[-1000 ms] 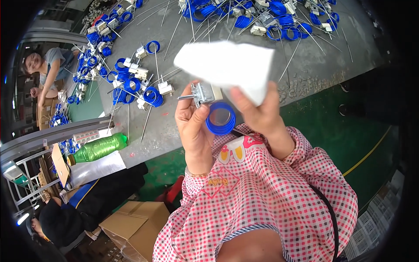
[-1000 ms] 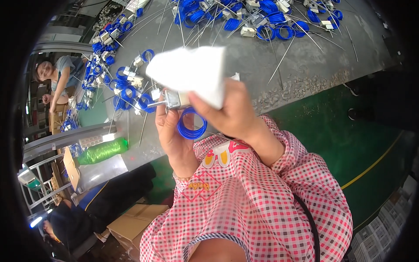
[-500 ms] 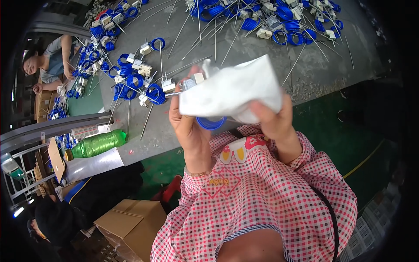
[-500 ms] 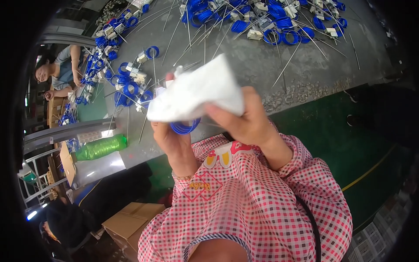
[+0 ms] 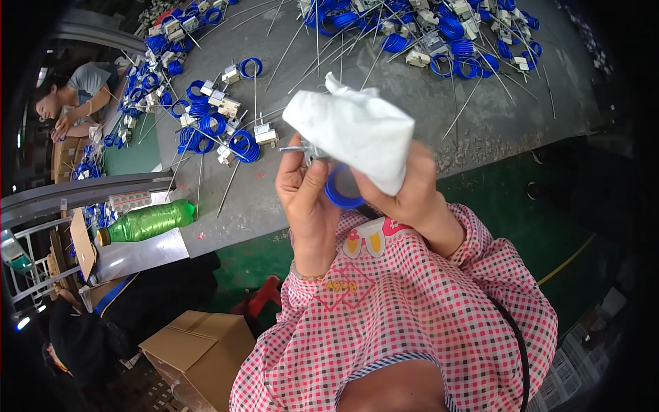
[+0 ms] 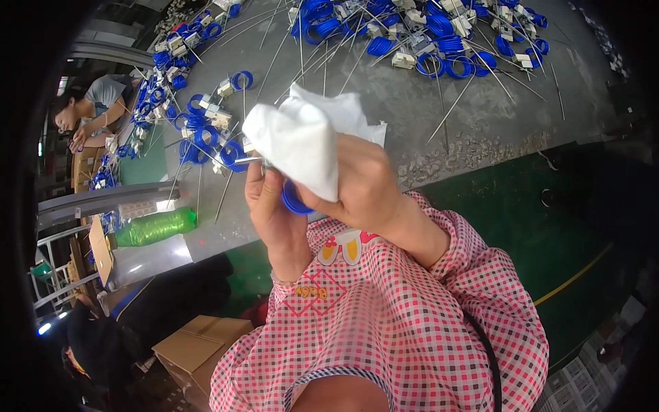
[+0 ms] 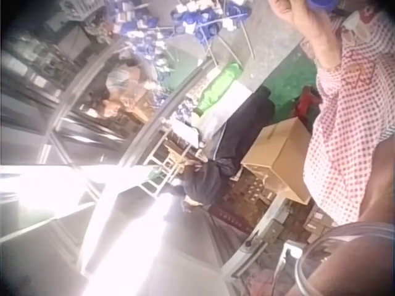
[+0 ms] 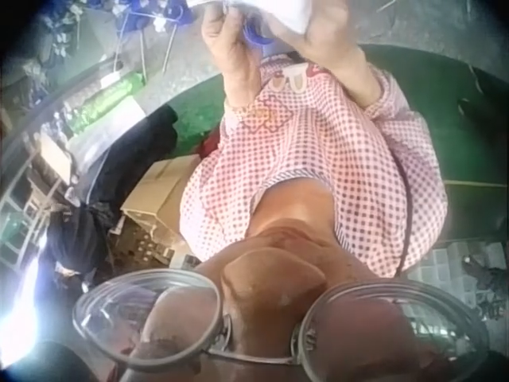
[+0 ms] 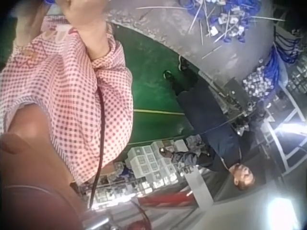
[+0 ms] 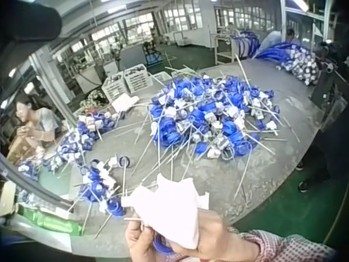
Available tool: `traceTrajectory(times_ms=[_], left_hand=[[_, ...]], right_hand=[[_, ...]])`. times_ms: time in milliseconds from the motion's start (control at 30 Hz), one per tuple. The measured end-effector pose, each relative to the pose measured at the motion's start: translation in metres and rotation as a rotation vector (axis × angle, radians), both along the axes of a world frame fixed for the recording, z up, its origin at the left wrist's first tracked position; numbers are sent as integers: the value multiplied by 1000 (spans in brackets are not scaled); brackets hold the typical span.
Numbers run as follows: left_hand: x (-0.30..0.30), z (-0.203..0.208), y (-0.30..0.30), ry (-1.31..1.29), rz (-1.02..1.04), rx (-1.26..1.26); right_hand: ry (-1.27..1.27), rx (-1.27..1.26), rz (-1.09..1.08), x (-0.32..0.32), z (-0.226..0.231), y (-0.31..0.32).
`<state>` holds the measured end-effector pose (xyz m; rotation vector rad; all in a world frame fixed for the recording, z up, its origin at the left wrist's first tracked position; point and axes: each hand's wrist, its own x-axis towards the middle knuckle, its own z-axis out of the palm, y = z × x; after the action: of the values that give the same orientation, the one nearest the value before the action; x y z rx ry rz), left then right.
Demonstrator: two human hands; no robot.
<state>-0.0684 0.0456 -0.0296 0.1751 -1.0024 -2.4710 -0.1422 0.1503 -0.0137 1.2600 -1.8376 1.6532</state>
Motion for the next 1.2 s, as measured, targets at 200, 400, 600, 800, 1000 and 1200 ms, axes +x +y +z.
traceTrajectory(times_ms=[200, 400, 600, 800, 1000, 1200], left_hand=[[-5, 3, 2, -44, 88, -46], [-11, 20, 8, 73, 29, -62], [-3, 15, 10, 36, 63, -55], [-6, 9, 9, -11, 174, -100], [-3, 3, -1, 5, 134, -130], [-7, 14, 7, 34, 78, -78]], right_hand=[[-343, -182, 93, 8, 1, 13], [-681, -440, -48, 0, 18, 17], [-58, -67, -70, -4, 13, 9], [77, 81, -69, 1, 11, 11], [-415, -255, 71, 14, 16, 24], [-611, -171, -76, 0, 21, 23]])
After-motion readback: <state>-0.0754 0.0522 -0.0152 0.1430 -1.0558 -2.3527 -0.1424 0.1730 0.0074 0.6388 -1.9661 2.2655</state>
